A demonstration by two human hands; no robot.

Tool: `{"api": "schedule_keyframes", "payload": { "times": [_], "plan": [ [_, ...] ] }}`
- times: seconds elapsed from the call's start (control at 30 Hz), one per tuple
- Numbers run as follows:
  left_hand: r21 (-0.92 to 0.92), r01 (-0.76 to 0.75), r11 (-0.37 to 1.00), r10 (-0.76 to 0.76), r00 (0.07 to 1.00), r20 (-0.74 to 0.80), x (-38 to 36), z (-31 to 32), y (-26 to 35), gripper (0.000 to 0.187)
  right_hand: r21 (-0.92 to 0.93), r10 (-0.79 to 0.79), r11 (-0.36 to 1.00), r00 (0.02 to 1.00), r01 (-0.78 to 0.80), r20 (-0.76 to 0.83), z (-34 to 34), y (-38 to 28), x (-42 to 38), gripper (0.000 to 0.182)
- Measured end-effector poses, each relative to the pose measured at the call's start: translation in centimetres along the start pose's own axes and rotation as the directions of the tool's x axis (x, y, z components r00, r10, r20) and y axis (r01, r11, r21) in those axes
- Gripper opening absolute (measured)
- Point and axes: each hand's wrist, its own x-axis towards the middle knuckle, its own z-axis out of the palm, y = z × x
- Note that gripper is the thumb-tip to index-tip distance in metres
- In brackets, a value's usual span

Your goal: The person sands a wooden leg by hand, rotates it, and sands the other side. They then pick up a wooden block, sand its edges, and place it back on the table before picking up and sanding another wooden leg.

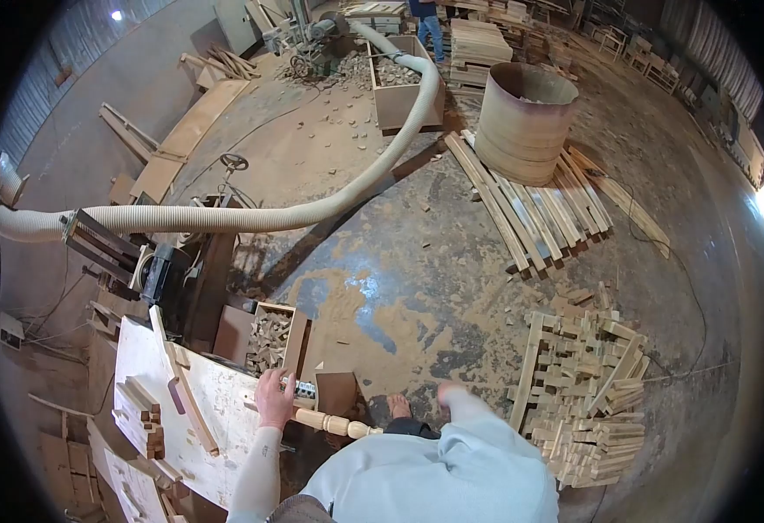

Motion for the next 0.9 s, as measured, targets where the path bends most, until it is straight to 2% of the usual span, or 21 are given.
{"api": "schedule_keyframes", "payload": {
  "times": [0.03, 0.07, 0.1, 0.13, 0.2, 0.23, 0.27, 0.37, 0.43, 0.47, 0.57, 0.6, 0.63, 0.67, 0.7, 0.73, 0.77, 0.8, 0.83, 0.87, 0.9],
  "plan": [
    [0.0, -0.005, 1.0, 0.005, 1.0, 0.0, -0.2, 0.1, -0.2, 0.024, -0.075, -0.055, 0.996, 0.998, 0.057, 0.025, -8.5, -0.9, -1.8, 0.039],
    [0.005, 0.004, 1.0, -0.004, 1.0, 0.004, -0.3, 0.3, -0.4, 0.023, -0.166, -0.082, 0.984, 0.986, 0.058, -0.142, -15.0, -0.6, -0.6, 0.042],
    [0.01, 0.01, 1.0, -0.01, 1.0, 0.009, -0.2, 0.4, -0.5, 0.023, 0.354, 0.161, 0.933, 0.809, 0.062, -0.566, -20.9, 0.7, 3.8, 0.045],
    [0.013, 0.004, 1.0, -0.004, 1.0, 0.013, -0.1, 0.6, -0.5, 0.023, 0.452, 0.247, 0.886, 0.72, 0.103, -0.649, -32.2, -0.6, -0.8, 0.05],
    [0.007, 0.028, 1.0, -0.028, 1.0, 0.01, -0.3, 0.7, -0.7, 0.022, 0.48, 0.312, 0.711, 0.381, 0.514, -0.87, -49.9, -3.5, -12.0, 0.069],
    [0.005, 0.028, 1.0, -0.028, 1.0, 0.012, -0.5, 0.7, -0.6, 0.022, 0.076, 0.214, 0.903, -0.289, 0.423, -0.933, -55.9, -2.6, -9.1, 0.077],
    [0.007, 0.02, 1.0, -0.02, 1.0, -0.007, -0.5, 0.7, -0.6, 0.022, 0.263, 0.305, 0.803, 0.011, 0.535, -0.952, -59.9, -4.3, -16.5, 0.084],
    [0.003, 0.035, 0.999, -0.035, 0.999, -0.03, -0.5, 0.5, -0.4, 0.021, 0.161, 0.216, 0.863, -0.061, 0.479, -0.974, -65.4, -7.2, -23.2, 0.08],
    [-0.01, 0.059, 0.998, -0.06, 0.998, -0.03, -0.5, 0.6, -0.3, 0.02, 0.081, 0.114, 0.791, -0.015, 0.606, -0.993, -65.2, -9.0, -23.7, 0.07],
    [0.002, 0.038, 0.999, -0.038, 0.998, -0.045, -0.6, 0.7, -0.6, 0.021, 0.047, 0.113, 0.67, -0.04, 0.741, -0.993, -62.7, -10.6, -22.3, 0.062],
    [0.012, 0.05, 0.999, -0.05, 0.998, -0.037, -0.5, 0.7, -0.6, 0.022, 0.078, -0.03, 0.481, 0.105, 0.873, -0.994, -49.2, -13.6, -15.6, 0.058],
    [0.002, 0.05, 0.999, -0.05, 0.998, -0.032, -0.5, 0.7, -0.7, 0.022, 0.161, -0.111, 0.525, 0.254, 0.836, -0.961, -42.2, -13.5, -9.9, 0.058],
    [-0.008, 0.051, 0.999, -0.051, 0.998, -0.026, -0.5, 0.7, -0.8, 0.022, 0.329, -0.231, 0.678, 0.616, 0.657, -0.753, -35.6, -12.7, -8.2, 0.063],
    [-0.008, 0.06, 0.998, -0.06, 0.998, -0.025, -0.6, 0.7, -0.7, 0.022, 0.34, -0.311, 0.779, 0.795, 0.527, -0.52, -26.1, -10.3, -0.2, 0.068],
    [-0.014, 0.058, 0.998, -0.059, 0.998, -0.024, -0.5, 0.7, -0.7, 0.022, 0.199, -0.238, 0.941, 0.952, 0.275, -0.191, -17.4, -8.3, 1.8, 0.064],
    [-0.019, 0.058, 0.998, -0.059, 0.998, -0.022, -0.4, 0.6, -0.6, 0.022, -0.216, -0.257, 0.937, 0.961, 0.274, 0.103, -8.2, -5.0, 4.8, 0.063],
    [-0.022, 0.057, 0.998, -0.057, 0.998, -0.015, -0.4, 0.5, -0.5, 0.022, -0.182, -0.225, 0.943, 0.937, 0.279, 0.267, -0.8, -1.6, 4.0, 0.042],
    [-0.018, 0.06, 0.998, -0.061, 0.998, -0.01, -0.3, 0.4, -0.6, 0.022, -0.126, -0.077, 0.984, 0.936, 0.127, 0.344, 0.8, -0.4, -2.0, 0.034],
    [-0.01, 0.05, 0.999, -0.051, 0.999, -0.016, -0.2, 0.2, -0.5, 0.022, -0.18, -0.114, 0.96, 0.889, 0.213, 0.443, 4.4, 0.6, -3.7, 0.036],
    [-0.007, 0.041, 0.999, -0.041, 0.999, -0.024, -0.1, 0.3, -0.3, 0.021, -0.177, -0.112, 0.961, 0.886, 0.212, 0.45, 15.9, 7.1, 0.0, 0.036],
    [-0.014, 0.046, 0.999, -0.046, 0.999, -0.022, 0.0, 0.6, -0.3, 0.021, -0.246, -0.689, 0.535, 0.586, 0.808, 0.427, 16.1, 4.1, 1.7, 0.04]
  ]
}}
